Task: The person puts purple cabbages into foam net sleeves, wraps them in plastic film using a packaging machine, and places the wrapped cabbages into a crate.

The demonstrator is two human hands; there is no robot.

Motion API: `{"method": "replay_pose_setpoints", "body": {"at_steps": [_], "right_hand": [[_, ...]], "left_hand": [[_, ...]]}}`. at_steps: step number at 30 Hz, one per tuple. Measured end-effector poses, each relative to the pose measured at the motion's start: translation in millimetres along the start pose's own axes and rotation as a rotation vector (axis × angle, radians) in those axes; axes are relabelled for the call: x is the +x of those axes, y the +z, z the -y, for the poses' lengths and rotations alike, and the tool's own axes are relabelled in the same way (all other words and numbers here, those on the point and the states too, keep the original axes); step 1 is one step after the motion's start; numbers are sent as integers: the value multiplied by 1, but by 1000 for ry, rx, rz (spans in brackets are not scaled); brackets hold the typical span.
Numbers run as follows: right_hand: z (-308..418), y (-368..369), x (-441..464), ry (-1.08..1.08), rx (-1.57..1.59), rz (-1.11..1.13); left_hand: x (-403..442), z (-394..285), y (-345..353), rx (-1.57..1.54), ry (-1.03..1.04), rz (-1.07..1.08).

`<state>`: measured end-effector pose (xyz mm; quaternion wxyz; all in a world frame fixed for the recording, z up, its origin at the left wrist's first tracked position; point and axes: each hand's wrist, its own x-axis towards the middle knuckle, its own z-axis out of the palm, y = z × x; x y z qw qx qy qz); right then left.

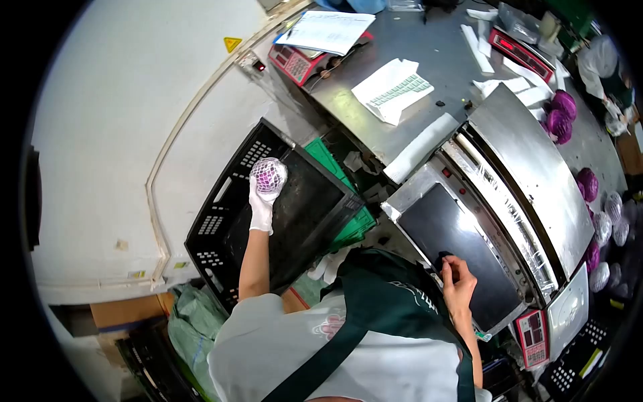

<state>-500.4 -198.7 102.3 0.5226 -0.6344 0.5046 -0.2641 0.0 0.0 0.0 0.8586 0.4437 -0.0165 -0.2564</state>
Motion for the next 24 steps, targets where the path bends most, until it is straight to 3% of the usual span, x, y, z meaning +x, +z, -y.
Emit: {"method": "replay_pose_setpoints", "body": {"at_steps": [2, 4, 6, 7, 9, 10, 11, 12, 13, 15, 17, 18, 19, 23, 24], "right_hand": [[7, -7, -1, -105, -206, 56], [16, 9, 5, -136, -240, 61], [18, -4, 11, -186, -301, 33], [21, -9, 12, -193, -324, 34], [18, -16, 14, -244, -338, 5], [19, -20, 10, -173, -307, 4], [18, -23, 9, -110, -261, 9], [19, -28, 11, -82, -231, 15], [23, -34, 11, -50, -202, 30], [49, -61, 21, -68, -207, 20], [72, -91, 41, -184, -215, 61], [86, -110, 56, -201, -217, 36], [98, -131, 74, -68, -202, 19], [90, -217, 210, -110, -399, -111], [85, -234, 248, -96, -213, -98]], "left_hand": [[45, 34, -37, -145, -35, 22], [89, 41, -54, -84, -26, -30], [81, 75, -8, 325, 94, -339], [78, 83, 10, 500, 163, -322], [100, 87, -1, 539, 195, -197], [76, 72, 30, 476, 46, -246], [63, 64, 39, 498, 80, -165], [100, 74, -19, 656, 239, -22], [104, 73, -25, 535, 66, -124], [64, 56, 45, 1088, 58, -594], [74, 54, 36, 1218, 288, -532], [77, 51, 47, 1314, 350, -599], [78, 48, 58, 1406, 409, -671], [101, 41, 76, 1467, 630, -692], [105, 37, 77, 1456, 618, -710]]}}
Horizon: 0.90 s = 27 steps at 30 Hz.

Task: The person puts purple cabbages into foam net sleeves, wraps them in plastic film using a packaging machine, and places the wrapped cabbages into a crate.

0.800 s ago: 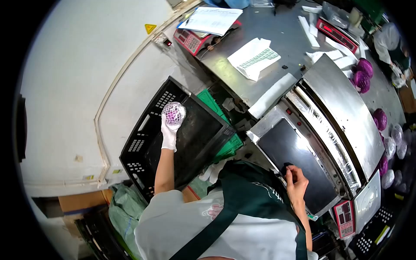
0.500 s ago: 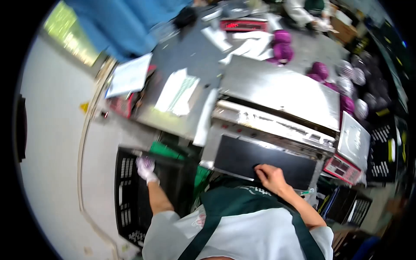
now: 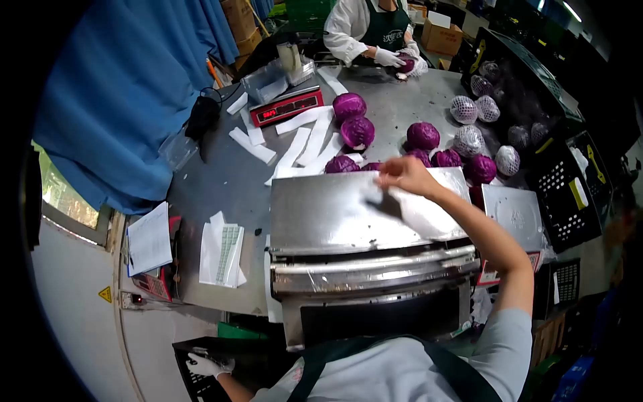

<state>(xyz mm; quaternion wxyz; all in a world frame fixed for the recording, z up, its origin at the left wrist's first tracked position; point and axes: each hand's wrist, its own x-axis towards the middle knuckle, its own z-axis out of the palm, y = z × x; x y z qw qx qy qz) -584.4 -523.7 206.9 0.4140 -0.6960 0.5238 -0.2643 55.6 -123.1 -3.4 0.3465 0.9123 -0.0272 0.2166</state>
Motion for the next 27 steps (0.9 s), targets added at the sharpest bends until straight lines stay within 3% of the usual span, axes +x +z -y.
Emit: {"method": "replay_pose_setpoints", "body": {"at_steps": [1, 5, 7, 9, 11, 12, 14, 15, 17, 18, 21, 24, 27], "right_hand": [[-25, -9, 40, 69, 40, -26], [-68, -16, 153, 383, 54, -94], [-97, -9, 197, 422, 54, -151], [-117, 2, 229, 445, 57, -240], [-128, 9, 246, 426, -31, -234], [-139, 10, 254, 399, 10, -239], [-138, 10, 253, 408, 83, -255], [-140, 9, 250, 411, 86, -254], [-143, 1, 244, 419, 126, -259], [-130, -2, 234, 487, 172, -261], [-138, -13, 223, 541, 277, -276], [-133, -27, 204, 553, 392, -263], [-115, -46, 169, 534, 573, -303]], "left_hand": [[5, -1, 0, -1, -22, -7], [14, -23, -6, -505, -376, 176], [17, -47, -10, -203, -3, -2], [-8, -137, -28, -266, 194, -38], [-1, -165, -1, -292, 384, -3], [-8, -183, 18, -479, 361, 178], [-55, -291, 28, -599, 483, 391], [-56, -298, 63, -561, 641, 532], [-106, -365, 89, -604, 726, 772], [-133, -390, 106, -733, 569, 982], [-195, -440, 176, -683, 675, 1328], [-247, -469, 238, -508, 851, 1453], [-274, -493, 264, -333, 1051, 1365]]}}
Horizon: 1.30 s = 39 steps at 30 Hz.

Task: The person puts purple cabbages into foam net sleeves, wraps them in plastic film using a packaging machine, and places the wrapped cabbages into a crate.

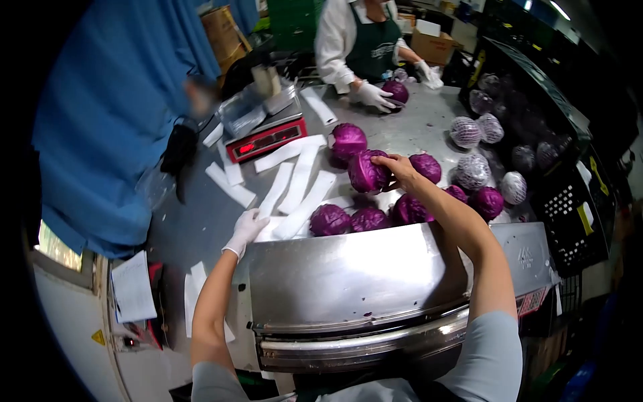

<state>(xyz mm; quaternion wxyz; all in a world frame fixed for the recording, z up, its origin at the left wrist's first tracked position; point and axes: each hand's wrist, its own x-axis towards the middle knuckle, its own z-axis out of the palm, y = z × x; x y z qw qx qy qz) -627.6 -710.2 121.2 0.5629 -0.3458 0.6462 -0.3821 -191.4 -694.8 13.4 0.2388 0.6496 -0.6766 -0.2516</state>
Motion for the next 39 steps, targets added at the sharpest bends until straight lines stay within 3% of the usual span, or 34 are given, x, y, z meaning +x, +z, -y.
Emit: {"method": "replay_pose_setpoints", "body": {"at_steps": [2, 4, 8, 9, 10, 11, 12, 13, 15, 16, 18, 22, 24, 26, 28, 30, 34, 36, 37, 38, 39], "right_hand": [[-2, -31, -19, -53, 204, 66], [2, -62, -61, -129, 367, 73], [-10, -150, -146, -203, 550, -14], [-19, -174, -166, -279, 567, -2], [-24, -190, -192, -335, 457, -187], [-28, -204, -219, -324, 338, -319], [-34, -219, -246, -304, 218, -460], [-50, -240, -260, -279, 137, -550], [-67, -257, -300, -223, -6, -719], [-84, -271, -306, -194, -104, -794], [-109, -281, -321, -230, -541, -1060], [-152, -291, -323, -189, -785, -1076], [-155, -282, -327, -131, -799, -1109], [-146, -273, -338, -63, -830, -1023], [-155, -273, -338, -119, -827, -1027], [-161, -279, -341, -117, -780, -1043], [-173, -301, -347, -145, -667, -992], [-177, -289, -349, -407, -781, -1193], [-164, -270, -365, -663, -804, -1232], [-143, -248, -388, -819, -615, -1021], [-130, -224, -407, -786, -430, -733]], "left_hand": [[5, -4, 0, 313, 87, -35], [9, -12, -5, 252, -17, 94], [18, 43, 15, 302, 32, 88], [19, 60, 17, 281, 122, 59], [22, 78, 19, 254, 221, 30], [23, 106, 26, 173, 252, -53], [13, 100, 22, -325, 114, 109], [27, 112, 28, -934, -287, 277], [22, 103, 21, -801, -246, 130], [15, 89, 8, -190, 129, -15], [-20, 8, -33, 36, 141, -70], [-16, -22, -81, 177, 272, -411], [-50, -88, -110, 269, 233, -602], [-90, -155, -129, 192, 238, -654], [-118, -189, -133, -53, 430, -630], [-177, -242, -125, -439, 458, -371], [-299, -299, -97, -413, 442, -119], [-340, -309, -74, -467, 479, -6], [-355, -313, -62, -423, 501, 32], [-367, -317, -49, -382, 521, 68], [-378, -326, -39, -363, 564, 140]]}}
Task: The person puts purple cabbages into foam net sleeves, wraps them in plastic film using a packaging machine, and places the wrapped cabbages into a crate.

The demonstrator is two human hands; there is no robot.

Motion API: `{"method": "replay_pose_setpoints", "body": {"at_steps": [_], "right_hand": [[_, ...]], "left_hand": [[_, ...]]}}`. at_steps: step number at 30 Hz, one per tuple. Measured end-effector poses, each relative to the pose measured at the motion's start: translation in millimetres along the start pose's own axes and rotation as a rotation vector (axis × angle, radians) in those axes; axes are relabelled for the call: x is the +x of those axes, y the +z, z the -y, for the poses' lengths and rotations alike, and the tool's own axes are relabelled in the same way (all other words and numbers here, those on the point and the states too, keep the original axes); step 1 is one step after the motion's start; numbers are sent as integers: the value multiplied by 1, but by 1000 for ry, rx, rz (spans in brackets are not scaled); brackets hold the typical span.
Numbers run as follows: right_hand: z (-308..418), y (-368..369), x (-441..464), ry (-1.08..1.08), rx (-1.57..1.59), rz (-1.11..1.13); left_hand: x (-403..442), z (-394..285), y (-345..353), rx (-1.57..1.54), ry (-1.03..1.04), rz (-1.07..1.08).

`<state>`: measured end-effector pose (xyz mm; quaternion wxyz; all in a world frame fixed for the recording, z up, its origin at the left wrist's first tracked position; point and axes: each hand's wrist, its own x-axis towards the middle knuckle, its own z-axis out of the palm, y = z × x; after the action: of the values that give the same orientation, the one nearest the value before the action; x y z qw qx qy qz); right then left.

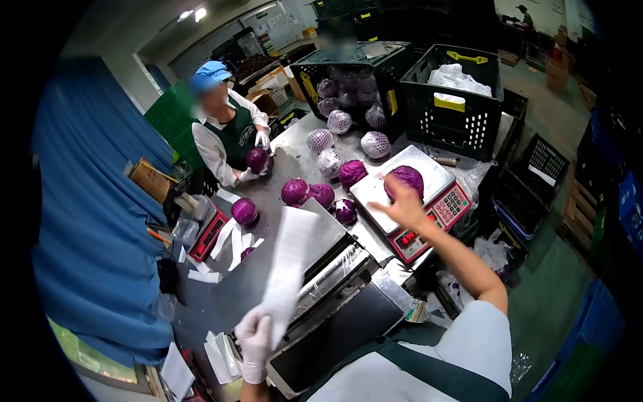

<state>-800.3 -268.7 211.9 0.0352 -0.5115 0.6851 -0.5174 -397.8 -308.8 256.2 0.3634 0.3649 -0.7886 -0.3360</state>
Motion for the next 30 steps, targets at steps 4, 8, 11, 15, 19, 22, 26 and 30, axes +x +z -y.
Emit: {"method": "replay_pose_setpoints", "body": {"at_steps": [4, 8, 11, 15, 19, 22, 26, 30], "right_hand": [[70, 11, -50, 268, 970, 611], [53, 21, -78, 208, 710, 161], [58, 12, -79, 374, 1029, 82], [45, 19, -98, 594, 1110, 197], [54, 52, -129, 640, 1058, 365], [36, 44, -119, 367, 596, 160], [27, 25, -117, -15, 423, 132], [27, 19, -112, -154, 312, -5]], "left_hand": [[-5, -29, 47, 25, 167, 231], [-6, -24, 43, -80, -45, 490], [-7, -2, 41, -739, -337, 401], [23, -7, 98, -815, -401, 137], [16, -19, 170, -836, -509, 291], [13, -18, 183, -750, -455, 266], [7, -13, 180, -744, -502, 449], [19, -32, 178, -1077, -505, 394]]}}
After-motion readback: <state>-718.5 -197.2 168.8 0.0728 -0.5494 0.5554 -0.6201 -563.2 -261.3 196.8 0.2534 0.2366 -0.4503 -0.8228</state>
